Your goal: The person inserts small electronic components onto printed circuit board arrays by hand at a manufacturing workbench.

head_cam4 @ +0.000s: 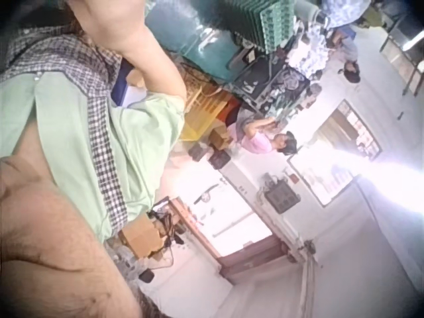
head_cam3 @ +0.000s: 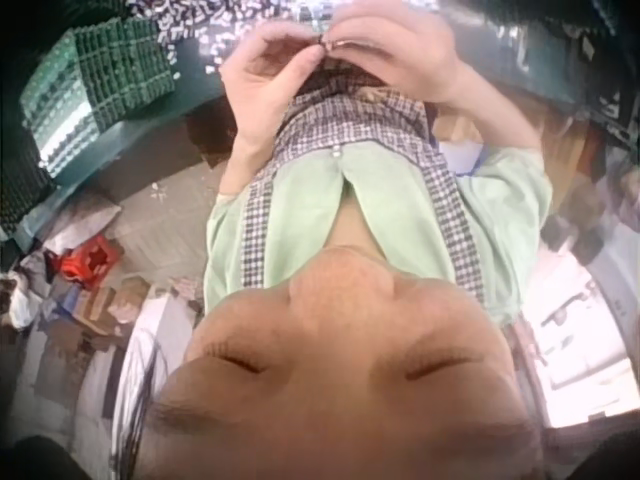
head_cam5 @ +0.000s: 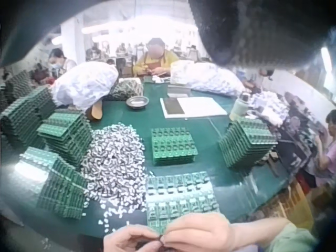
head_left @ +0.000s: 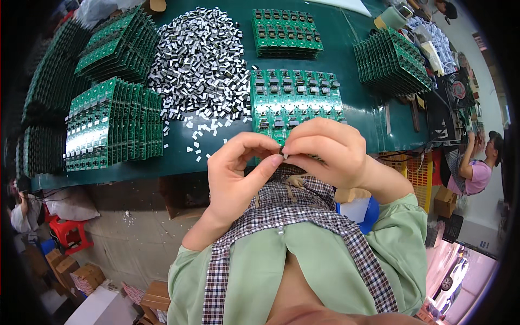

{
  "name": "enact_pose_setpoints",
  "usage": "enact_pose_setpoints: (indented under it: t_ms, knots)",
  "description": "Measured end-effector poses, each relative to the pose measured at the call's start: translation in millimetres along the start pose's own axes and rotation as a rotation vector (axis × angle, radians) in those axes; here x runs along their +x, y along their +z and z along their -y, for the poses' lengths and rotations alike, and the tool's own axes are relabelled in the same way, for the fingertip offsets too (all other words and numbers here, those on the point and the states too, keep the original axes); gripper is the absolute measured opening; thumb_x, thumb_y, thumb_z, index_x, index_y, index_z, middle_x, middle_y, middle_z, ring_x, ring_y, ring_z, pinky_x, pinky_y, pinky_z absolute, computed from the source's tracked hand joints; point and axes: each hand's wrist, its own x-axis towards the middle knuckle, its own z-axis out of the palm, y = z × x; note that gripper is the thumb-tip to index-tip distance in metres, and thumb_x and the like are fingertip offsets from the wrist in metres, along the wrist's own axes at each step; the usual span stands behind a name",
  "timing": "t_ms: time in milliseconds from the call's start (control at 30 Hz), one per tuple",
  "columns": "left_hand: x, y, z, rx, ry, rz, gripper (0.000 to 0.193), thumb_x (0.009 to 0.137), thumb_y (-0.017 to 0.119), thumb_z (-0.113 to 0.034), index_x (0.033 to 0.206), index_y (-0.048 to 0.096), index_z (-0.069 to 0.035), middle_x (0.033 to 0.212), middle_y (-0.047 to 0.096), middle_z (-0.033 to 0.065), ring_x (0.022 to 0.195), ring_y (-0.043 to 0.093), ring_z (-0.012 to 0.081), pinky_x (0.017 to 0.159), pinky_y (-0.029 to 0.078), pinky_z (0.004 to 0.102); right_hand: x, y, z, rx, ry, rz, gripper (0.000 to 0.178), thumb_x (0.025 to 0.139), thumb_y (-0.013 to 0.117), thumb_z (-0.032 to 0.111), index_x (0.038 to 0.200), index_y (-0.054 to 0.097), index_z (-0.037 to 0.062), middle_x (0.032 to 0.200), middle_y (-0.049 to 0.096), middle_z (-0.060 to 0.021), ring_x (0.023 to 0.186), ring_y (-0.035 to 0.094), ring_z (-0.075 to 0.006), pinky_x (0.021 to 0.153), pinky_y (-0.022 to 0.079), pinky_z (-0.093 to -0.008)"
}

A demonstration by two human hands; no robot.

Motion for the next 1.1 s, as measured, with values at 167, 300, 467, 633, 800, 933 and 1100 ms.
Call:
enact_pose_setpoints:
  t_ms: [167,300,467,633,800,933,1100]
  knots:
    - [-8.1,7.6,8.1,0.102,0.120,-0.114,0.016,0.080,0.068,0.005,0.095,0.065,0.005,0.092,0.066,0.0101,0.081,0.062,0.0132,0.072,0.050,0.0250,0.2,-6.3,3.6,0.181,0.164,-0.007,0.021,0.070,0.073,-0.001,0.089,0.065,0.0003,0.086,0.065,-0.0107,0.076,0.064,-0.0227,0.065,0.053,-0.0318]
    - [-0.7,4.1,13.4,0.365,0.373,-0.062,0.015,0.074,0.070,0.005,0.087,0.064,0.003,0.084,0.066,0.0104,0.073,0.063,0.0191,0.065,0.049,0.0276,-4.2,-4.9,7.5,0.339,0.302,0.006,0.021,0.071,0.074,0.000,0.090,0.066,0.0007,0.087,0.066,-0.0097,0.078,0.064,-0.0210,0.066,0.052,-0.0306]
    - [3.4,9.0,13.5,0.463,0.485,-0.073,0.015,0.075,0.068,0.004,0.085,0.058,0.001,0.079,0.062,0.0100,0.070,0.060,0.0220,0.061,0.048,0.0294,-0.4,-7.2,8.4,0.332,0.315,0.049,0.020,0.072,0.073,0.001,0.090,0.066,0.0001,0.087,0.065,-0.0096,0.079,0.063,-0.0200,0.068,0.052,-0.0296]
    - [4.4,8.5,11.7,0.502,0.468,-0.060,0.013,0.079,0.067,0.001,0.087,0.056,0.001,0.079,0.060,0.0097,0.068,0.057,0.0218,0.060,0.047,0.0298,-1.6,-3.2,3.5,0.342,0.326,0.066,0.019,0.073,0.073,0.001,0.090,0.065,-0.0004,0.088,0.064,-0.0092,0.081,0.063,-0.0183,0.068,0.053,-0.0283]
    - [6.6,7.6,10.2,0.452,0.325,-0.032,0.012,0.080,0.066,0.000,0.086,0.056,0.001,0.078,0.059,0.0094,0.066,0.056,0.0195,0.060,0.046,0.0284,-3.4,-1.8,-1.9,0.504,0.470,0.074,0.017,0.076,0.071,0.000,0.091,0.064,-0.0004,0.090,0.062,-0.0086,0.082,0.064,-0.0149,0.071,0.054,-0.0264]
    - [5.2,4.5,5.0,0.444,0.337,-0.027,0.009,0.078,0.066,0.000,0.084,0.059,0.000,0.078,0.059,0.0080,0.067,0.056,0.0168,0.059,0.045,0.0272,0.2,-2.9,1.0,0.568,0.509,0.091,0.016,0.076,0.070,-0.001,0.090,0.063,-0.0008,0.089,0.062,-0.0086,0.080,0.065,-0.0150,0.071,0.054,-0.0263]
    - [3.0,-1.8,9.4,0.346,0.310,0.041,0.009,0.079,0.065,0.002,0.086,0.059,0.000,0.082,0.059,0.0081,0.066,0.056,0.0155,0.057,0.044,0.0259,1.3,-4.0,0.8,0.366,0.332,0.131,0.019,0.072,0.071,-0.003,0.089,0.063,-0.0016,0.091,0.063,-0.0100,0.080,0.064,-0.0171,0.068,0.054,-0.0269]
